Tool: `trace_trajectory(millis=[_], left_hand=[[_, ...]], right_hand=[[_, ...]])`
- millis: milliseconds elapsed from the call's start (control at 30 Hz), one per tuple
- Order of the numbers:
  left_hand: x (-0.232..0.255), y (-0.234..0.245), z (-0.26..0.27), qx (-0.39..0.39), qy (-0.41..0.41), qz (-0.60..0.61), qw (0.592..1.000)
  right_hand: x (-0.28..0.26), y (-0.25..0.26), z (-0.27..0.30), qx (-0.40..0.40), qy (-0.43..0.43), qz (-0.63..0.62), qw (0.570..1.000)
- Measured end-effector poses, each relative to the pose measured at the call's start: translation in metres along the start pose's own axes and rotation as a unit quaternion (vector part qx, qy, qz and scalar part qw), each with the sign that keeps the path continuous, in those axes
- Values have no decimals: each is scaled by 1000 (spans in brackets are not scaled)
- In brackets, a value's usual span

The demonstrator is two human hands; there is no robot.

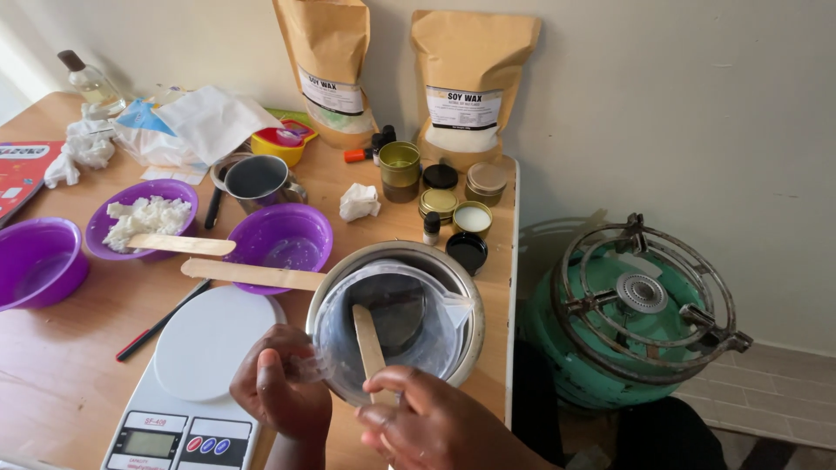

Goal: Stir melted wax in a pitcher using a wooden stick and check the temperature with a digital thermometer.

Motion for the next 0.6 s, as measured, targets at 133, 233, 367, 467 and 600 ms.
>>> trace_trajectory(millis=[133, 233, 367, 467, 600], left_hand=[[2, -1, -1, -9, 15, -22, 1000], [3, -2, -3, -11, 24, -22, 999], [2, -2, -1, -9, 37, -19, 999], [1, -1, 0, -4, 37, -20, 999], [-1, 3, -2, 1, 36, -24, 999]], right_hand=[[-4, 8, 9, 207, 561, 266, 756], [-6, 5, 12, 316, 550, 202, 746], [-6, -1, 12, 378, 497, 133, 770], [-1, -3, 3, 327, 513, 142, 781], [5, -2, 5, 302, 521, 180, 778]])
Point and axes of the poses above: each hand's wrist, its own z-axis away from the middle knuckle, its own y-axis out of the back of the hand, x = y × z, the point moved 2 cm from there along -z, towards the middle knuckle, and after that the axes turned 7 degrees about z, right-handed, at the moved point
